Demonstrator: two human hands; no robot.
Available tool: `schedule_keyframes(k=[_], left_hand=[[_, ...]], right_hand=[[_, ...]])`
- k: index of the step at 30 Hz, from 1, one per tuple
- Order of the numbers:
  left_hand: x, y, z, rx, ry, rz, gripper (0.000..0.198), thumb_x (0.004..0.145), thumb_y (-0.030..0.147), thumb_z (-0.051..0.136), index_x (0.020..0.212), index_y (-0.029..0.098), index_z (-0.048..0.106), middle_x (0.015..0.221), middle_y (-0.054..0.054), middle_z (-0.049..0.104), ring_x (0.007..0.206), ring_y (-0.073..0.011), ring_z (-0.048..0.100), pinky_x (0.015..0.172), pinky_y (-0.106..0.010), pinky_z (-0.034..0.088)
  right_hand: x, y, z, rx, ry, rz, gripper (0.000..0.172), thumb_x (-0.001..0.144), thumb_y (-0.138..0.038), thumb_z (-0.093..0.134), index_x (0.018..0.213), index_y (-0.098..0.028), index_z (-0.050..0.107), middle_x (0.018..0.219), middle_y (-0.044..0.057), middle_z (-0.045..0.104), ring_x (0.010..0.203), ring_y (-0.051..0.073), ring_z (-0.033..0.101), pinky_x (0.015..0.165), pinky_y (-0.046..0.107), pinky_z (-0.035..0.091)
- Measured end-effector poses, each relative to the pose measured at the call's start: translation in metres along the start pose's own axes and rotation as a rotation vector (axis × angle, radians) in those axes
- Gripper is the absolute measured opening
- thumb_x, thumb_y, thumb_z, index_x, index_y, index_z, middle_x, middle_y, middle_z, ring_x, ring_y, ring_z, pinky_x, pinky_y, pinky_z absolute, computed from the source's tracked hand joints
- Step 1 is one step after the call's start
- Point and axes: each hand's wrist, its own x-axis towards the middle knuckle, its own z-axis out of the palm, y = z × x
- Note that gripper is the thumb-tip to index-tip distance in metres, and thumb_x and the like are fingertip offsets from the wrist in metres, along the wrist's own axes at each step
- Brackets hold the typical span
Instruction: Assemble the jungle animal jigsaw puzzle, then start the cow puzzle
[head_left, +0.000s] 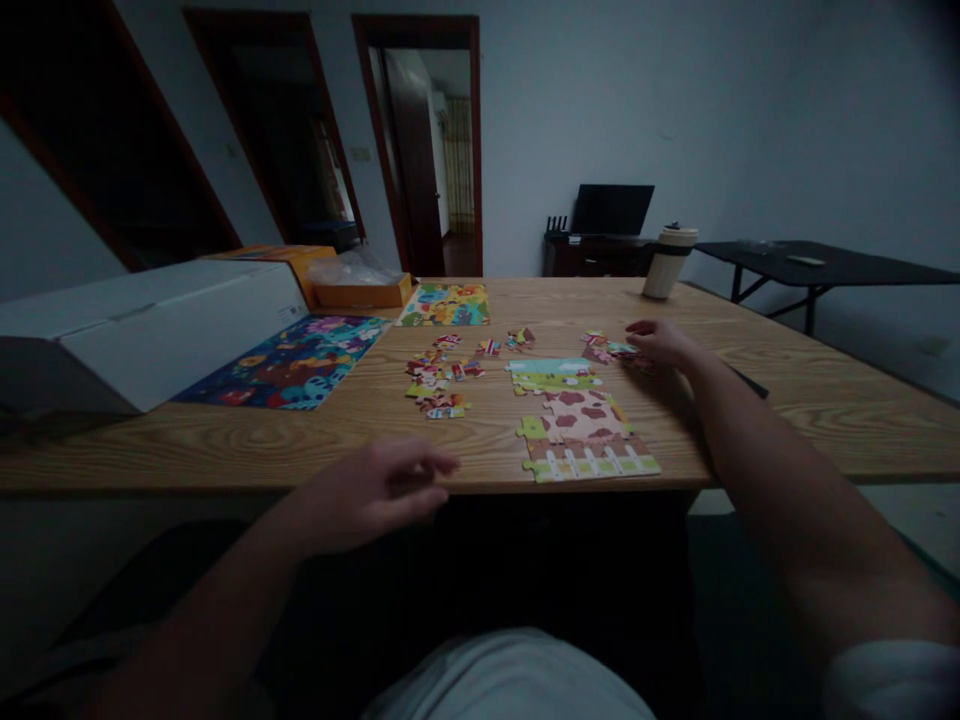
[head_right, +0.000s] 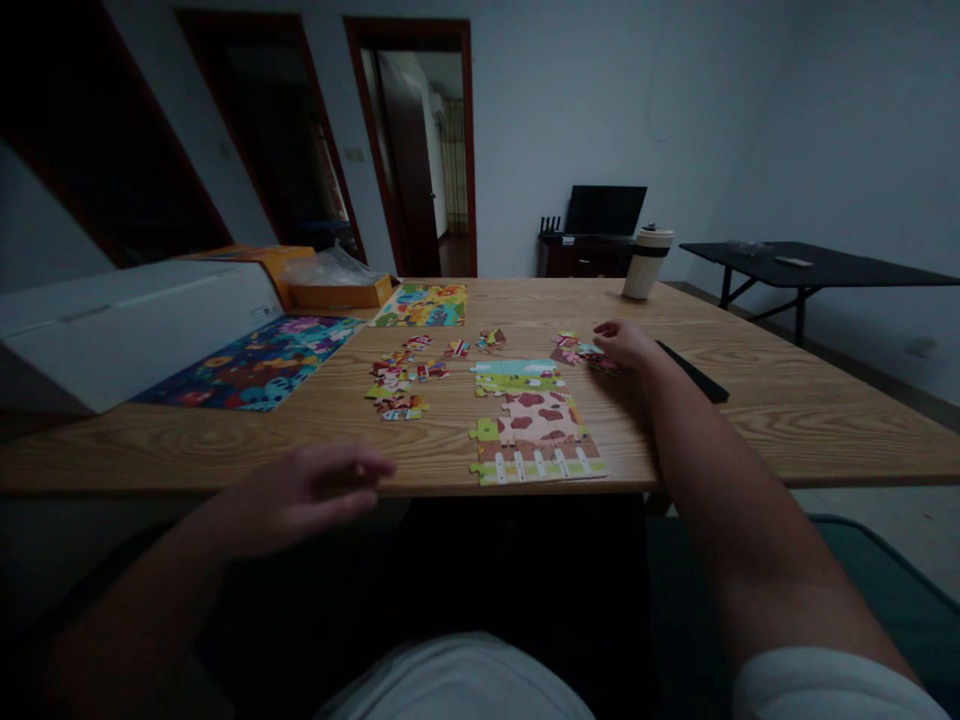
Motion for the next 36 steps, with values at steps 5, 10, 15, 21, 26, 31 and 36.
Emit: schedule_keyframes(k=[5,10,15,21,26,31,36], left_hand=[[0.07,-0.022,-0.047,0.487,0.157,0.055,0.06,0.085,0.055,0.06,0.129,0.014,0.062,0.137,-0.015,0.057,0.125,-0.0312,0.049,0.108,-0.039,0.032],[0.11,-0.039,-0.074,0.506,0.024,-0.092,0.063,0.08,0.06,0.065,0.127,0.019,0.063,0.124,-0.01,0.065,0.109,-0.0276,0.058,0.092,-0.032,0.04],[0.137,-0.045,-0.086,0.467,-0.088,-0.135,0.051,0.071,0.048,0.075,0.113,0.02,0.07,0.1,-0.005,0.07,0.09,-0.0221,0.06,0.079,-0.028,0.039],[0.15,-0.043,-0.084,0.483,-0.057,-0.137,0.031,0.08,0.033,0.065,0.104,0.017,0.073,0.082,-0.002,0.069,0.072,-0.016,0.055,0.07,-0.026,0.036],[0.142,-0.049,-0.08,0.53,0.06,-0.084,0.034,0.088,0.039,0.056,0.106,0.016,0.074,0.092,-0.008,0.072,0.075,-0.0185,0.057,0.071,-0.029,0.039],[0.138,-0.072,-0.091,0.47,0.07,-0.144,0.053,0.083,0.055,0.064,0.116,0.015,0.071,0.104,-0.01,0.072,0.085,-0.0212,0.061,0.077,-0.029,0.042],[0.142,-0.091,-0.099,0.398,0.062,-0.171,0.043,0.079,0.049,0.071,0.109,0.019,0.072,0.106,-0.006,0.073,0.089,-0.0203,0.064,0.077,-0.027,0.045]], right_hand=[[-0.012,-0.012,0.002,0.026,-0.124,-0.001,0.039,0.091,-0.031,0.06,0.126,-0.014,0.064,0.101,0.013,0.074,0.066,0.017,0.064,0.051,0.024,0.047],[-0.016,-0.017,0.002,0.006,-0.146,0.025,0.039,0.091,-0.033,0.061,0.125,-0.015,0.065,0.095,0.012,0.074,0.064,0.017,0.063,0.05,0.025,0.046],[-0.012,-0.014,0.001,-0.059,-0.138,-0.023,0.034,0.09,-0.033,0.061,0.118,-0.014,0.068,0.092,0.012,0.074,0.066,0.018,0.064,0.053,0.026,0.047],[-0.008,-0.01,0.002,-0.065,-0.154,-0.039,0.032,0.088,-0.032,0.064,0.114,-0.014,0.07,0.091,0.011,0.074,0.063,0.018,0.063,0.052,0.026,0.046],[-0.01,-0.011,0.003,-0.079,-0.155,-0.055,0.029,0.089,-0.031,0.063,0.112,-0.014,0.07,0.091,0.011,0.074,0.064,0.017,0.063,0.051,0.025,0.045],[-0.015,-0.017,0.0,-0.093,-0.162,-0.026,0.032,0.089,-0.032,0.063,0.115,-0.015,0.07,0.092,0.011,0.074,0.063,0.018,0.064,0.054,0.027,0.047],[-0.015,-0.017,0.0,-0.089,-0.166,-0.056,0.031,0.089,-0.031,0.064,0.113,-0.012,0.071,0.095,0.012,0.074,0.068,0.018,0.065,0.055,0.025,0.046]])
